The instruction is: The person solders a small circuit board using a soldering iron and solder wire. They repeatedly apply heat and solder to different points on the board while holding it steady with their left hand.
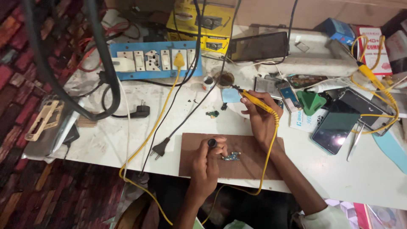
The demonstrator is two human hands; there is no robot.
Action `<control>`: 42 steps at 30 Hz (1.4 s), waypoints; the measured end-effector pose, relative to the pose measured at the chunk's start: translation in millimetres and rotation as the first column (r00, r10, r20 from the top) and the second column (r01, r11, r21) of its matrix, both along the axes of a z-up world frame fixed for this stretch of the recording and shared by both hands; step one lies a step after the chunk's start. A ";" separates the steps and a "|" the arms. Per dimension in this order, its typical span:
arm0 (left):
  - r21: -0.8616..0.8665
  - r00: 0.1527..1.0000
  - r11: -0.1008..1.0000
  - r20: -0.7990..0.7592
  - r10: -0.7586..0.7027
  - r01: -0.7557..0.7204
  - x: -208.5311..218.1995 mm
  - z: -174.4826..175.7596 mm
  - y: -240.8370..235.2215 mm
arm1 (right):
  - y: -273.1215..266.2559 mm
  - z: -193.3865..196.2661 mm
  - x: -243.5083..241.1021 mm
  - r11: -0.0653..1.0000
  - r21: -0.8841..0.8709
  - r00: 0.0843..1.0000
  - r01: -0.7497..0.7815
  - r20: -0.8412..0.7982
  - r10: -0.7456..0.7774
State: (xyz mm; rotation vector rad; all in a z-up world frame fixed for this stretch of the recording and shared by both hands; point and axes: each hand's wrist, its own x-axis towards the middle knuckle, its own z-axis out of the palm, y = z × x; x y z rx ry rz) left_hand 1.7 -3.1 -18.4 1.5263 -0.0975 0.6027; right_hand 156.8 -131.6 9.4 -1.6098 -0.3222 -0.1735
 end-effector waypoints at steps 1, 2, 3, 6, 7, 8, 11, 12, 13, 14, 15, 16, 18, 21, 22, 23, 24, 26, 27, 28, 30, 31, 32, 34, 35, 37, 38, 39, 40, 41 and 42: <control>0.000 1.000 1.000 -0.006 0.005 -0.005 0.3 2.1 0.4 | 0.7 0.6 -0.7 1.000 0.001 1.000 -0.005 0.002 0.005; -0.003 1.000 1.000 -0.012 0.008 -0.008 0.6 3.7 -0.1 | 0.8 0.9 -1.2 1.000 0.000 1.000 -0.009 0.003 0.009; -0.006 1.000 1.000 -0.019 0.012 -0.012 1.1 5.0 -0.4 | 1.0 1.1 -0.8 1.000 -0.002 1.000 -0.012 0.010 0.012; 0.034 1.000 0.999 0.022 0.023 -0.024 -0.4 7.4 1.1 | 1.2 0.7 1.1 1.000 -0.007 0.999 -0.017 0.028 0.017; 0.043 1.000 0.999 0.010 0.027 -0.028 -0.2 7.4 1.6 | 0.7 0.6 2.3 1.000 -0.010 0.999 -0.021 0.035 0.022; 0.051 1.000 0.998 -0.008 0.030 -0.029 -0.6 6.8 1.6 | -0.1 -1.0 1.0 1.000 -0.013 0.999 -0.024 0.035 0.024; 0.024 1.000 1.000 0.003 0.011 -0.011 -0.1 6.4 1.8 | -0.4 -2.2 1.4 0.999 -0.001 0.999 -0.033 0.024 0.033; 0.007 1.000 1.000 0.018 0.002 -0.002 0.7 6.5 1.7 | -0.4 -1.6 2.2 1.000 0.000 0.999 -0.029 0.021 0.029; 0.012 1.000 1.000 0.023 -0.001 0.000 1.1 6.6 1.7 | -0.1 -1.3 2.4 1.000 0.001 0.999 -0.026 0.018 0.026; 0.017 1.000 1.000 0.028 -0.002 0.001 1.4 6.3 1.8 | 0.5 -1.3 2.6 1.000 0.002 1.000 -0.025 0.014 0.025; 0.021 0.999 1.000 0.032 -0.002 0.002 1.5 5.9 2.2 | 0.7 -1.2 3.0 0.999 -0.006 0.999 -0.036 0.023 0.036; 0.018 0.999 1.000 0.035 -0.007 0.007 0.4 5.8 2.4 | 0.7 -1.3 2.6 0.999 -0.013 0.998 -0.046 0.028 0.047; 0.012 0.999 1.000 0.043 -0.017 0.017 -0.5 5.8 2.0 | 0.5 -1.3 2.2 0.998 -0.025 0.998 -0.050 0.024 0.050; 0.010 0.999 1.000 0.040 -0.013 0.013 0.9 6.7 2.5 | 0.5 -1.1 2.9 0.999 -0.025 0.999 -0.041 -0.001 0.041; 0.014 0.999 1.000 0.035 -0.016 0.015 0.9 6.9 2.7 | 0.8 -1.4 3.0 0.999 -0.017 0.999 -0.049 -0.007 0.048; 0.019 0.999 1.000 0.031 -0.019 0.018 0.8 7.1 3.0 | 0.7 -1.6 3.1 0.998 -0.010 0.998 -0.056 -0.013 0.056; 0.025 0.999 0.999 0.026 -0.022 0.022 0.4 7.3 3.3 | 0.3 -1.9 2.5 0.998 -0.021 0.998 -0.059 -0.009 0.059; 0.044 0.999 0.999 0.054 -0.007 0.005 0.1 8.2 3.4 | -0.4 -1.5 2.5 0.997 -0.041 0.998 -0.065 0.003 0.065; 0.054 0.998 0.999 0.070 0.000 -0.004 0.5 8.9 3.5 | -0.5 -0.9 3.1 0.997 -0.050 0.998 -0.063 0.008 0.064; 0.053 0.998 0.999 0.061 0.002 -0.005 0.0 9.4 3.3 | -1.0 -0.7 2.7 0.996 -0.059 0.998 -0.060 0.012 0.061; 0.051 0.999 0.999 0.045 0.004 -0.007 -0.4 10.5 2.5 | -1.3 -0.2 2.0 0.996 -0.073 0.998 -0.056 0.024 0.058; 0.051 0.999 0.999 0.044 0.004 -0.006 0.0 11.1 2.9 | -0.9 0.0 1.5 0.995 -0.078 0.998 -0.054 0.032 0.057; 0.051 0.999 0.999 0.042 0.003 -0.005 0.1 11.3 3.3 | -0.9 0.2 1.1 0.995 -0.085 0.998 -0.052 0.039 0.056; 0.044 0.999 0.999 0.049 -0.007 0.004 0.8 11.8 3.5 | -0.1 0.6 0.7 0.997 -0.072 0.999 -0.031 0.011 0.032; 0.036 0.998 0.999 0.059 -0.015 0.013 1.4 12.1 3.8 | 0.2 0.9 0.9 0.998 -0.066 1.000 -0.020 -0.004 0.020; 0.028 0.998 0.999 0.058 -0.023 0.021 0.9 12.0 3.4 | -0.6 0.6 0.1 0.997 -0.080 1.000 -0.022 -0.012 0.021; 0.029 0.998 0.999 0.051 -0.024 0.023 1.3 12.1 2.9 | -1.4 0.5 0.3 0.996 -0.086 1.000 -0.021 -0.015 0.020; 0.029 0.999 0.999 0.044 -0.026 0.025 1.5 12.4 2.4 | -2.3 0.2 0.2 0.996 -0.086 0.999 -0.026 -0.024 0.024; 0.031 0.999 0.999 0.040 -0.023 0.022 2.5 13.2 2.8 | -2.0 0.4 1.3 0.996 -0.083 0.999 -0.033 -0.030 0.030; 0.032 0.999 0.999 0.036 -0.020 0.019 3.0 14.0 3.3 | -1.3 0.4 2.8 0.996 -0.081 0.999 -0.039 -0.037 0.036; 0.032 0.999 0.999 0.028 -0.017 0.016 1.5 14.2 3.2 | -1.4 -0.8 2.4 0.995 -0.082 0.998 -0.050 -0.027 0.047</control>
